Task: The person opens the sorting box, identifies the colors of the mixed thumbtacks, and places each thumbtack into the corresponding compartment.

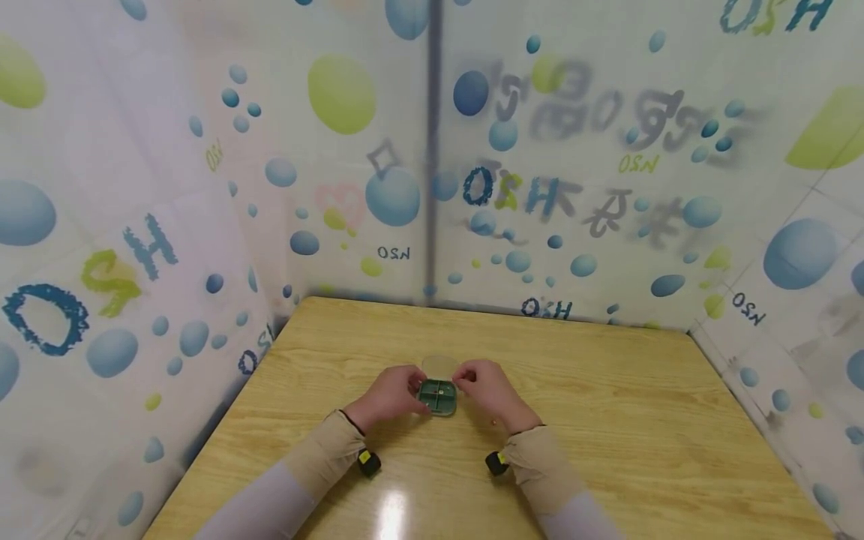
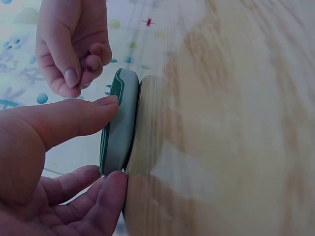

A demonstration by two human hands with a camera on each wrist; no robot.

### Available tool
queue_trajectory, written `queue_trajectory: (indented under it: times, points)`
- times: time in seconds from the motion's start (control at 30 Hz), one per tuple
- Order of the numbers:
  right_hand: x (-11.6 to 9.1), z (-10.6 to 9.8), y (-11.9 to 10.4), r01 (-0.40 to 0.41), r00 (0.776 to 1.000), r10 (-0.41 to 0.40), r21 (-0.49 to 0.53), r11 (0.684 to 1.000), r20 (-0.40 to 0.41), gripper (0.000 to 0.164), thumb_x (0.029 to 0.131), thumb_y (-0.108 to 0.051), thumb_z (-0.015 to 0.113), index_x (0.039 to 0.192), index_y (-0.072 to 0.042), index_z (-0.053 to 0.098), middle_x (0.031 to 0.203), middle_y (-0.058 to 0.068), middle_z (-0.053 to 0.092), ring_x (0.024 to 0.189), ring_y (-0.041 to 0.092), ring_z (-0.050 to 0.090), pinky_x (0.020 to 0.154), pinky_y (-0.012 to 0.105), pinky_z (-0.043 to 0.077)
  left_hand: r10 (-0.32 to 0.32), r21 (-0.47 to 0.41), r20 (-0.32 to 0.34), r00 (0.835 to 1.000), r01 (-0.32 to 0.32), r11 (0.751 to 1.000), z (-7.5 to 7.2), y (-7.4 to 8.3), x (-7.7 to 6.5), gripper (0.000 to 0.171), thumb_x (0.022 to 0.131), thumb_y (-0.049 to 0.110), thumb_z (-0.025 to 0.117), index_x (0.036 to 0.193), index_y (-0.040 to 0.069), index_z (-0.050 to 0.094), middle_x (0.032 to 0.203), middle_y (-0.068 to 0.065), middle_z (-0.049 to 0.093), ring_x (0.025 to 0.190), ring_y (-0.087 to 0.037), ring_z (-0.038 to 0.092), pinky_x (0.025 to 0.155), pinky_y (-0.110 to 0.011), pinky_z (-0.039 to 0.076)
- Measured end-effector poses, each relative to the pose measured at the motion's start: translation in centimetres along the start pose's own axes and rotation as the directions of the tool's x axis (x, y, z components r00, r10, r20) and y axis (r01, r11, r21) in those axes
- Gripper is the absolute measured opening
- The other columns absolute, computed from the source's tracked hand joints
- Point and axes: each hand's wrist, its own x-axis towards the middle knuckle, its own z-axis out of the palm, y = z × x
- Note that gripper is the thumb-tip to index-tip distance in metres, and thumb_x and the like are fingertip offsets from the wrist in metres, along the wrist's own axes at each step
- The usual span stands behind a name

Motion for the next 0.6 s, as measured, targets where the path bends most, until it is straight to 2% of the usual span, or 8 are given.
queue_trajectory:
  times: [0.2, 0.33, 0.47, 0.6]
  points:
    - [0.0, -2.5, 1.5, 0.076, 0.991, -0.069, -0.06, 0.995, 0.113, 0.013, 0.105, -0.009, 0.064, 0.102, -0.004, 0.076, 0.094, 0.007, 0.074, 0.079, 0.012, 0.063, 0.07, 0.027, 0.055, -0.008, -0.002, 0.003, 1.0, 0.008, 1.0, 0.0, 0.0, -0.1, 0.061, 0.072, 0.024, 0.099, 0.124, 0.004, 0.072, 0.106, -0.006, 0.072, 0.092, -0.017, 0.064, 0.083, -0.037, 0.056]
    - [0.1, -3.4, 2.6, 0.116, 0.983, -0.105, -0.066, 0.991, 0.149, 0.013, 0.105, -0.01, 0.066, 0.1, -0.005, 0.077, 0.093, 0.004, 0.073, 0.079, 0.01, 0.062, 0.072, 0.026, 0.054, -0.008, -0.01, 0.009, 1.0, 0.009, 1.0, 0.0, 0.1, -0.2, 0.061, 0.073, 0.023, 0.098, 0.125, 0.003, 0.072, 0.106, -0.006, 0.072, 0.091, -0.017, 0.063, 0.082, -0.037, 0.056]
    - [0.1, -3.8, 3.7, 0.11, 0.977, -0.101, -0.038, 0.993, 0.189, 0.007, 0.101, -0.01, 0.071, 0.097, -0.006, 0.076, 0.091, 0.002, 0.072, 0.078, 0.011, 0.06, 0.071, 0.027, 0.052, 0.005, 0.002, 0.005, 1.0, -0.005, 1.0, 0.0, 0.1, -0.2, 0.061, 0.074, 0.023, 0.098, 0.124, 0.003, 0.072, 0.105, -0.005, 0.071, 0.09, -0.016, 0.063, 0.081, -0.036, 0.056]
    - [-0.1, -4.2, 4.4, 0.088, 0.962, -0.086, 0.001, 0.996, 0.258, 0.006, 0.098, -0.012, 0.075, 0.097, -0.007, 0.075, 0.086, 0.002, 0.07, 0.071, 0.012, 0.058, 0.064, 0.028, 0.051, 0.006, 0.003, 0.003, 1.0, -0.006, 1.0, -0.1, 0.2, -0.3, 0.061, 0.073, 0.024, 0.098, 0.125, 0.004, 0.072, 0.105, -0.005, 0.071, 0.09, -0.016, 0.063, 0.081, -0.036, 0.055]
